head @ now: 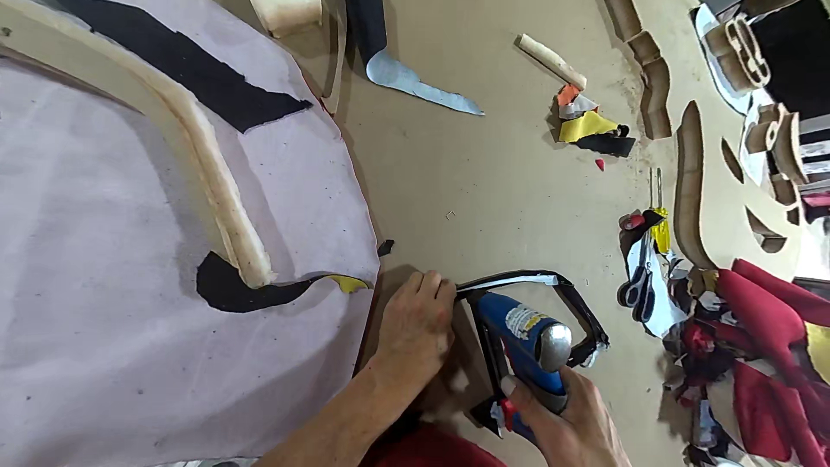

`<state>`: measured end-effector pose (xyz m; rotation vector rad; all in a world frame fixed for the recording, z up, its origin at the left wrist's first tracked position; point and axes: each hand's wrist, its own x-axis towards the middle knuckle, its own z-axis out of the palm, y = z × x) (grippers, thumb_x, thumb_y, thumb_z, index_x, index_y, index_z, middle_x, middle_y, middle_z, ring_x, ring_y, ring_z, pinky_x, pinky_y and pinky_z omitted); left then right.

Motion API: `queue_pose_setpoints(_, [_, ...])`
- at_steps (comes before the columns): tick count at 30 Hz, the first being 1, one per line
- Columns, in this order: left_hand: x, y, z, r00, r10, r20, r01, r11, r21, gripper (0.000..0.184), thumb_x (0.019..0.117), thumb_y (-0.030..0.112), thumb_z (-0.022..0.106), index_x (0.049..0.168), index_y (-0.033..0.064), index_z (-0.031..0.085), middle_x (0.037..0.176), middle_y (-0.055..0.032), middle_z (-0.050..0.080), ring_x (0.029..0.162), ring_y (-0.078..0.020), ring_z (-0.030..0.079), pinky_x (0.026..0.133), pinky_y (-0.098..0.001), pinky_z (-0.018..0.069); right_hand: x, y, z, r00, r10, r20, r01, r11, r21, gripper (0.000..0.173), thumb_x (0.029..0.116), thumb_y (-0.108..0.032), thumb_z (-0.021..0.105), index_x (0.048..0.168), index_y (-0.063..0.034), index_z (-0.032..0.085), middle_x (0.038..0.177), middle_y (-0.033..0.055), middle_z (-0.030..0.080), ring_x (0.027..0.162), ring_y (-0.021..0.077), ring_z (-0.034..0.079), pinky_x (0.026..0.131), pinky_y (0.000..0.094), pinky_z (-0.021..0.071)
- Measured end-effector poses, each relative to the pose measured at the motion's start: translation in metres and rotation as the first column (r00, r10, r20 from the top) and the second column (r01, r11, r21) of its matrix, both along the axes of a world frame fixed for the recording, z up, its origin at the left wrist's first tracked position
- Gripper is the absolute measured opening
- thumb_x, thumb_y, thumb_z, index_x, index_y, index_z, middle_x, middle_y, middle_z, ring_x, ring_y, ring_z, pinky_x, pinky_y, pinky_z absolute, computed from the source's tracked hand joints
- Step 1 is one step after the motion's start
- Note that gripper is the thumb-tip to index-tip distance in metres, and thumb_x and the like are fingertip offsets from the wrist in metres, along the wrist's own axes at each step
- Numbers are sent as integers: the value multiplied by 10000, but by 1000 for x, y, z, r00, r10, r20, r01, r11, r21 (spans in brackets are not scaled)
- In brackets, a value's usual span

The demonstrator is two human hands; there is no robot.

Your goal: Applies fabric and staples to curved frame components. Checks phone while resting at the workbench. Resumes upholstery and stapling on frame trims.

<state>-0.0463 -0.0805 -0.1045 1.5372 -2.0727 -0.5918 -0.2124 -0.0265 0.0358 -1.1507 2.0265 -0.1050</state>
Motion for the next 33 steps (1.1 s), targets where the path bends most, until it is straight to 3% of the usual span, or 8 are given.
queue_pose_setpoints(6, [6,-4,1,997,-72,-10,73,997,30,143,766,68,711,904,93,741,836,-58,616,793,-241,641,583,-339,540,4,-2,-2,1000,11,29,-12,1000,23,276,841,-378,730,936,-119,731,703,-34,693,574,88,660,554,352,581])
queue_pose_setpoints(9, [13,-12,6,989,-144,-39,148,982,115,156,741,52,776,886,93,736,841,-63,628,814,-244,661,587,-351,561,14,-3,0,997,75,22,-76,996,37,303,853,-385,723,974,-107,733,762,-15,707,658,100,687,620,380,588])
queue_pose_setpoints(16, [22,-23,8,969,-242,-52,247,953,174,11,868,96,727,877,101,729,846,-54,644,816,-226,669,659,-374,584,8,1,0,998,22,62,-24,999,37,349,847,-491,707,970,-164,719,727,-56,680,618,95,662,575,379,575])
queue_pose_setpoints(20, [38,-3,4,986,-105,-127,113,992,50,211,984,234,568,961,135,753,858,-21,667,839,-190,671,716,-354,585,-14,17,23,993,-68,97,73,996,-42,359,876,-414,731,1058,-104,713,751,-21,707,601,124,676,566,373,600])
queue_pose_setpoints(22, [48,13,2,993,-67,-102,68,998,5,285,981,340,575,1035,135,765,946,-22,689,898,-189,678,740,-349,594,-22,28,36,993,-74,89,80,995,-61,353,883,-373,733,1083,-83,705,749,-19,707,595,116,674,563,364,597])
queue_pose_setpoints(25, [52,31,-2,999,-3,-51,0,998,-67,263,921,263,629,1077,115,779,994,-54,696,893,-226,678,722,-363,596,-22,44,44,990,-92,103,98,993,-60,367,886,-362,737,1092,-61,700,753,-6,714,607,126,683,586,377,601])
queue_pose_setpoints(29, [45,39,-8,998,54,-23,-57,984,-169,246,962,252,625,1108,119,772,999,-67,703,901,-238,683,728,-367,595,-9,59,30,987,-86,138,93,995,-42,369,875,-401,746,1044,-76,701,729,3,706,611,150,688,597,415,601])
queue_pose_setpoints(33, [46,46,-15,998,61,12,-55,963,-265,222,972,203,608,1061,107,788,996,-73,730,890,-243,697,718,-362,593,3,65,17,987,-44,152,47,999,-14,393,861,-444,741,1053,-103,709,744,-3,713,629,147,696,614,434,604])
